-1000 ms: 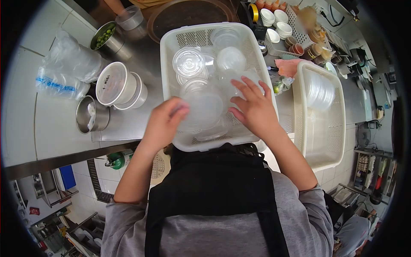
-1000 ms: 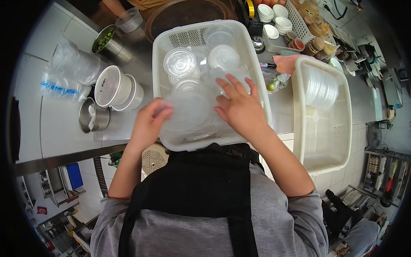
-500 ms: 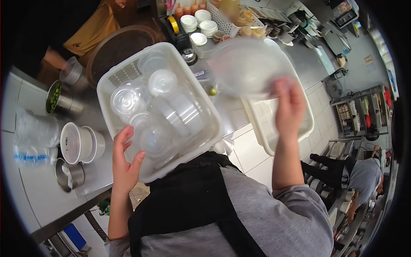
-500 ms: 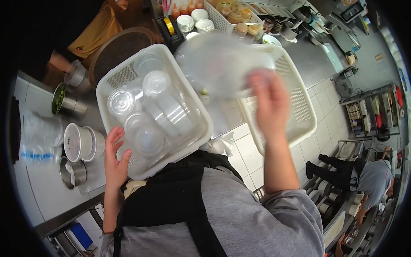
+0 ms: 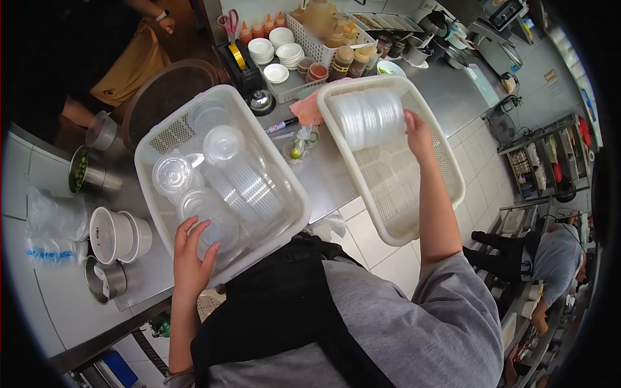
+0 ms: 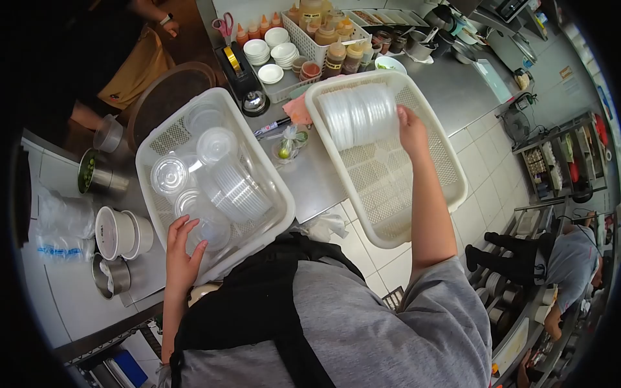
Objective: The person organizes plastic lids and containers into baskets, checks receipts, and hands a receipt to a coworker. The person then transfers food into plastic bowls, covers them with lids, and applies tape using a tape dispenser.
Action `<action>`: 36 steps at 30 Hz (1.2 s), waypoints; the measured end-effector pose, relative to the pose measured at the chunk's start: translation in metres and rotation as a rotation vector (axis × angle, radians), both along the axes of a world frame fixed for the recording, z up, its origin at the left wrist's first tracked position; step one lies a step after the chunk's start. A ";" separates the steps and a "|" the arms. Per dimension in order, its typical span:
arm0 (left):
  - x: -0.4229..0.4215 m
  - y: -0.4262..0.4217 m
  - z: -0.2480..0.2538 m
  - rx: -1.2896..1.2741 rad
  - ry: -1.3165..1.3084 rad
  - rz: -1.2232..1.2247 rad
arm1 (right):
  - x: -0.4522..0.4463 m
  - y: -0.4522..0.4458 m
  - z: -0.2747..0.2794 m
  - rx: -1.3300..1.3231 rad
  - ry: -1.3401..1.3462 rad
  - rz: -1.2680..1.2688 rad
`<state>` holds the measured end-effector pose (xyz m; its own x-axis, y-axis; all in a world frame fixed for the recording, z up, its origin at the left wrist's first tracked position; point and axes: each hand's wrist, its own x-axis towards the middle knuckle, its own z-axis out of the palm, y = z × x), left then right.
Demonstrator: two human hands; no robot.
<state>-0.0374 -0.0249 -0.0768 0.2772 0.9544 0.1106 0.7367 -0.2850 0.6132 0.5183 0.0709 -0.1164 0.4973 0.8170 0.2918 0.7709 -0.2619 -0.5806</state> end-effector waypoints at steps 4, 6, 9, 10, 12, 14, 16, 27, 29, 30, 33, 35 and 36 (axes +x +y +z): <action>-0.001 -0.005 -0.001 -0.002 0.019 0.059 | -0.001 0.013 -0.015 -0.007 0.264 0.174; -0.001 -0.008 -0.004 0.001 0.026 0.076 | -0.004 0.014 -0.011 0.004 0.291 0.184; -0.003 -0.012 -0.007 -0.026 0.036 0.107 | -0.002 0.021 -0.010 0.011 0.322 0.193; -0.003 -0.013 -0.008 -0.012 0.036 0.104 | 0.001 0.023 -0.013 0.021 0.321 0.198; -0.005 -0.015 -0.008 0.000 0.040 0.104 | -0.003 0.020 0.000 0.005 0.431 0.182; -0.007 -0.016 -0.008 -0.014 0.039 0.110 | -0.012 0.019 0.010 -0.023 0.523 0.147; -0.012 -0.016 -0.009 -0.004 0.047 0.094 | -0.001 0.024 -0.007 0.011 0.524 0.176; -0.044 0.059 -0.063 0.012 0.315 0.164 | -0.024 0.014 -0.015 -0.071 0.431 0.090; -0.041 0.083 -0.050 0.075 0.396 0.139 | -0.025 0.030 -0.005 0.012 0.339 0.076; -0.036 0.081 -0.039 0.012 0.343 0.149 | -0.017 0.026 0.000 0.036 0.292 0.046; -0.038 0.085 -0.027 -0.102 0.250 0.165 | 0.014 0.007 0.007 0.111 0.093 -0.079; -0.048 0.099 -0.027 0.093 0.256 0.205 | 0.028 0.008 0.035 0.587 0.261 -0.154; -0.051 0.110 -0.030 0.143 0.235 0.253 | 0.018 0.007 0.059 0.595 0.263 -0.150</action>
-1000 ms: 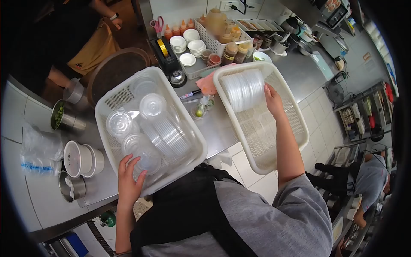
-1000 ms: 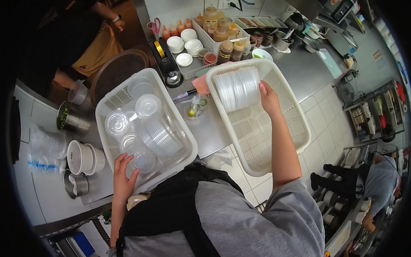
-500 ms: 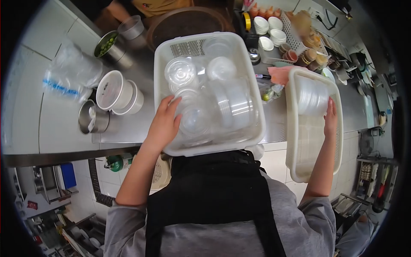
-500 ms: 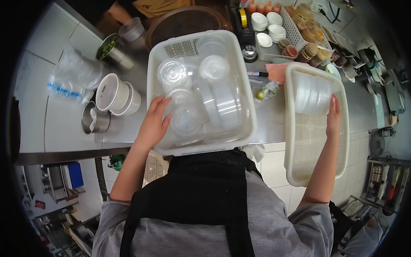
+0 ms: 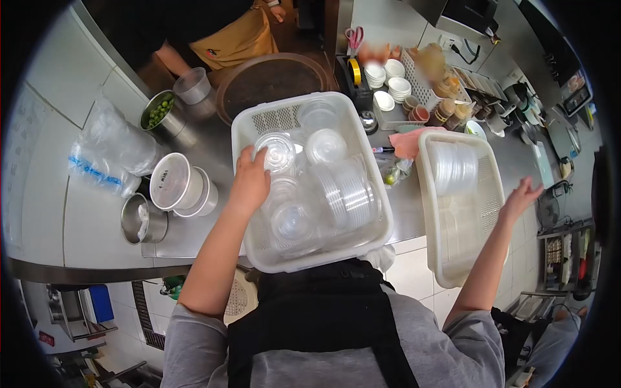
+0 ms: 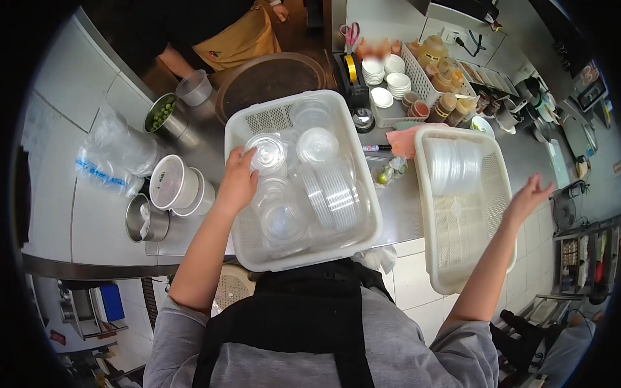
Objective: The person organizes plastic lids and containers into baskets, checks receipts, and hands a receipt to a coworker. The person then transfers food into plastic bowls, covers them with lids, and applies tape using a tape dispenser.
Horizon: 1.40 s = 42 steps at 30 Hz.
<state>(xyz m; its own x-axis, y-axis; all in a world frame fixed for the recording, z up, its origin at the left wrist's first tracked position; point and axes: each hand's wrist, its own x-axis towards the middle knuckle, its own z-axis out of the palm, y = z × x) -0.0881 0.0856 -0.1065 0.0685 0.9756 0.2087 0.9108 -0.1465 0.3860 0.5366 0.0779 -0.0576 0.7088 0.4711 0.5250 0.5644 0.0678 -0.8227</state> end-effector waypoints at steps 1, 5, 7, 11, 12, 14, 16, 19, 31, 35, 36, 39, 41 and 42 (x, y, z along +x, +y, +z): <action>-0.001 0.012 -0.006 0.004 -0.001 -0.006 | -0.017 -0.007 0.025 0.080 0.154 0.001; -0.007 0.058 -0.020 -0.051 -0.138 0.059 | -0.085 -0.034 0.074 -0.109 0.215 0.385; -0.010 0.062 -0.016 -0.238 -0.235 0.054 | -0.125 -0.043 0.075 -0.191 0.104 0.455; -0.006 0.039 0.006 -0.306 -0.080 -0.183 | -0.204 -0.059 0.020 -0.304 0.099 0.764; -0.004 0.031 0.010 -0.251 -0.113 -0.220 | -0.231 -0.067 0.012 -0.375 0.011 0.806; 0.016 0.019 0.027 -0.066 -0.116 -0.295 | -0.268 -0.079 0.002 -0.448 -0.071 0.848; 0.035 0.007 0.040 0.131 -0.112 -0.317 | -0.297 -0.078 -0.006 -0.381 -0.368 0.902; 0.053 -0.006 0.037 -0.003 0.028 -0.660 | -0.316 -0.083 -0.009 -0.367 -0.439 0.943; 0.074 -0.027 0.045 -0.087 -0.094 -0.644 | -0.323 -0.082 -0.025 -0.419 -0.379 1.033; 0.079 -0.028 0.055 -0.045 0.130 -0.658 | -0.318 -0.073 -0.020 -0.382 -0.267 1.140; 0.080 -0.029 0.057 0.006 0.131 -0.690 | -0.314 -0.071 -0.021 -0.409 -0.166 1.214; 0.077 -0.034 0.057 0.111 0.194 -0.770 | -0.312 -0.064 -0.023 -0.416 -0.097 1.262; 0.076 -0.041 0.050 0.086 0.087 -0.856 | -0.312 -0.061 -0.025 -0.410 -0.136 1.226; 0.077 -0.044 0.056 0.037 0.051 -0.841 | -0.313 -0.064 -0.024 -0.405 -0.136 1.221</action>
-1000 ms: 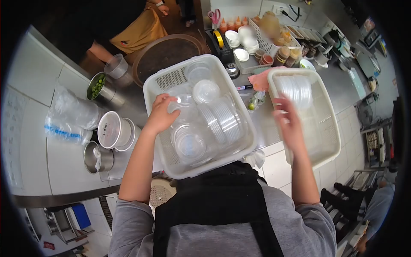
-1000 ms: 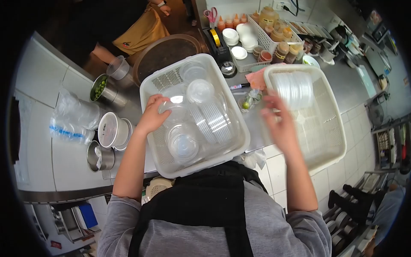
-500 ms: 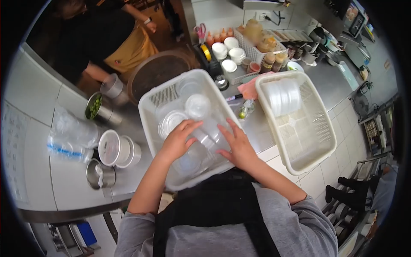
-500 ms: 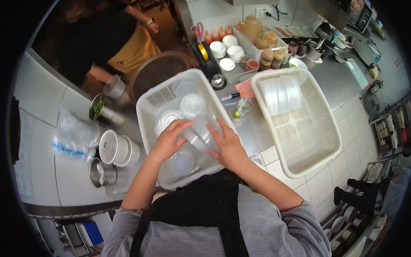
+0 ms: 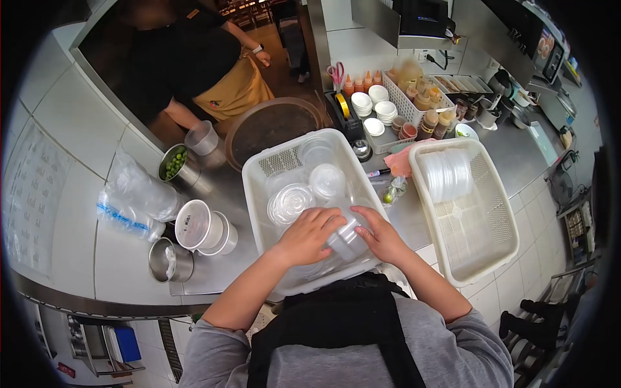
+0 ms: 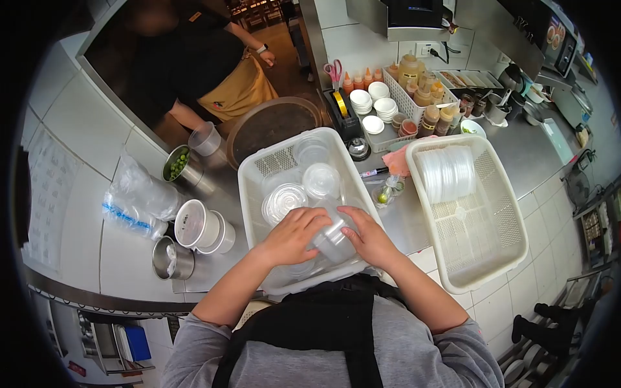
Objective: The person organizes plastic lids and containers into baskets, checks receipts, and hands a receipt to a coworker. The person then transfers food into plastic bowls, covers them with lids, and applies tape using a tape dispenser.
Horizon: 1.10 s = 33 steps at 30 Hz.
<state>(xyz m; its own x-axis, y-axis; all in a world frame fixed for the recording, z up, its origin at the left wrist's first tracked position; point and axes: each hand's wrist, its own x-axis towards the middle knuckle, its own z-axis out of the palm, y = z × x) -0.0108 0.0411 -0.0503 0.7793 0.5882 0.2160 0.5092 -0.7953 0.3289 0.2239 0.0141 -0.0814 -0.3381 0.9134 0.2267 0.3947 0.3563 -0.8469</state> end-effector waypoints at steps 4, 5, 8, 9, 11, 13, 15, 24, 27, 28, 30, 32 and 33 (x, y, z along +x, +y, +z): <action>0.001 -0.008 0.020 -0.083 0.214 0.038 | -0.001 -0.005 0.002 -0.072 -0.011 -0.012; -0.002 -0.009 0.020 -0.001 0.205 0.028 | 0.000 -0.005 0.001 -0.063 -0.037 -0.027; -0.010 -0.005 0.012 0.102 0.143 -0.010 | -0.001 -0.011 -0.014 0.252 -0.180 -0.238; -0.011 -0.004 0.007 0.120 0.092 -0.039 | 0.000 -0.016 -0.011 0.234 -0.190 -0.230; -0.006 -0.007 0.012 0.054 0.053 0.033 | -0.002 -0.027 0.006 0.447 -0.285 -0.178; 0.008 -0.017 0.045 -0.095 -0.110 0.110 | -0.006 -0.032 0.012 0.417 -0.239 -0.141; 0.016 -0.021 0.048 -0.075 -0.140 0.080 | -0.003 -0.031 0.008 0.293 -0.236 -0.191; -0.042 0.026 0.015 -0.523 -0.588 0.267 | -0.005 -0.021 -0.010 0.020 0.116 -0.398; -0.013 0.005 0.014 -0.416 -0.478 0.348 | -0.009 -0.015 0.008 -0.259 0.569 -0.251; -0.009 0.002 0.004 -0.585 -0.673 0.457 | -0.006 -0.012 0.000 -0.256 0.610 -0.198; -0.014 0.007 -0.011 -0.693 -0.809 0.459 | -0.007 -0.007 -0.009 -0.322 0.760 -0.159; -0.022 0.005 -0.020 -0.812 -0.943 0.463 | -0.008 -0.008 -0.009 -0.398 0.907 -0.119; -0.025 0.003 -0.019 -0.896 -0.986 0.519 | -0.010 -0.008 -0.006 -0.414 0.888 -0.090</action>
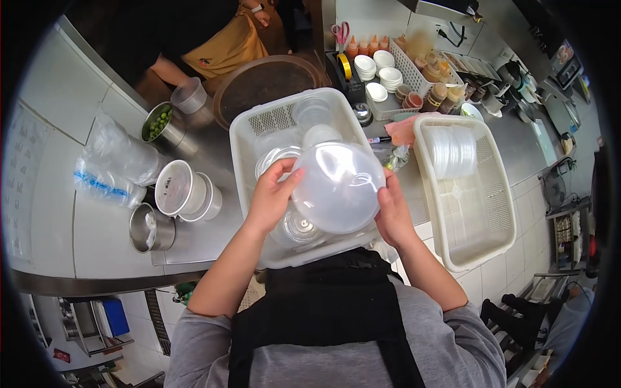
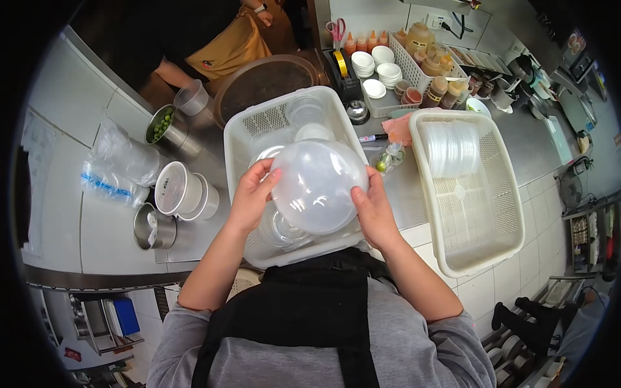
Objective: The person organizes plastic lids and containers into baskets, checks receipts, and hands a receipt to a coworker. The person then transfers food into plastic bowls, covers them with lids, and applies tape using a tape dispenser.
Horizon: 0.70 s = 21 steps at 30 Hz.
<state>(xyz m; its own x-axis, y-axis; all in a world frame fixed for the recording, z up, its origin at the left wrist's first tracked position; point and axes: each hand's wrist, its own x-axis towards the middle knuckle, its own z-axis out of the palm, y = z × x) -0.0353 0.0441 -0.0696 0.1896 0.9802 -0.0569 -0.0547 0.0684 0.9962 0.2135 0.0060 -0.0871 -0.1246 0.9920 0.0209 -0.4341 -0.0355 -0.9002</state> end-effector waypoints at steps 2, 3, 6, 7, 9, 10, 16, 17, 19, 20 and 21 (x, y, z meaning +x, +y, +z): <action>-0.005 -0.006 -0.001 -0.110 -0.045 0.028 | -0.006 -0.005 0.006 -0.019 -0.010 0.030; -0.006 -0.008 -0.002 -0.157 -0.162 0.050 | -0.010 -0.005 0.010 -0.087 0.067 0.027; -0.011 -0.013 0.008 -0.216 -0.372 0.116 | -0.008 -0.001 0.021 -0.181 0.124 0.029; -0.013 -0.015 0.011 -0.225 -0.466 0.166 | -0.008 0.001 0.023 -0.208 0.103 0.040; -0.027 -0.016 0.007 -0.221 -0.549 0.192 | -0.005 0.004 0.020 -0.232 0.159 0.019; -0.033 -0.016 0.006 -0.209 -0.634 0.220 | -0.004 0.004 0.017 -0.251 0.212 0.000; -0.055 -0.027 0.020 -0.211 -0.400 0.348 | -0.010 -0.005 0.010 0.523 -0.303 -0.313; -0.052 -0.029 0.020 -0.208 -0.400 0.356 | -0.009 -0.004 0.012 0.661 -0.441 -0.341; -0.030 -0.036 0.031 -0.220 -0.319 0.366 | -0.007 -0.004 0.024 0.892 -0.763 -0.298; -0.022 -0.038 0.036 -0.216 -0.317 0.373 | -0.008 -0.005 0.032 1.116 -1.092 -0.255; -0.014 -0.039 0.040 -0.166 -0.303 0.313 | -0.018 -0.009 0.042 1.128 -1.167 -0.229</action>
<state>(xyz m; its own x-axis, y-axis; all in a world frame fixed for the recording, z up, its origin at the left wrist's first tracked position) -0.0494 0.0053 -0.0293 -0.0810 0.9752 -0.2059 -0.3854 0.1598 0.9088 0.1959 -0.0027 -0.0455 -0.4527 0.5395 0.7100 0.5551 0.7936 -0.2492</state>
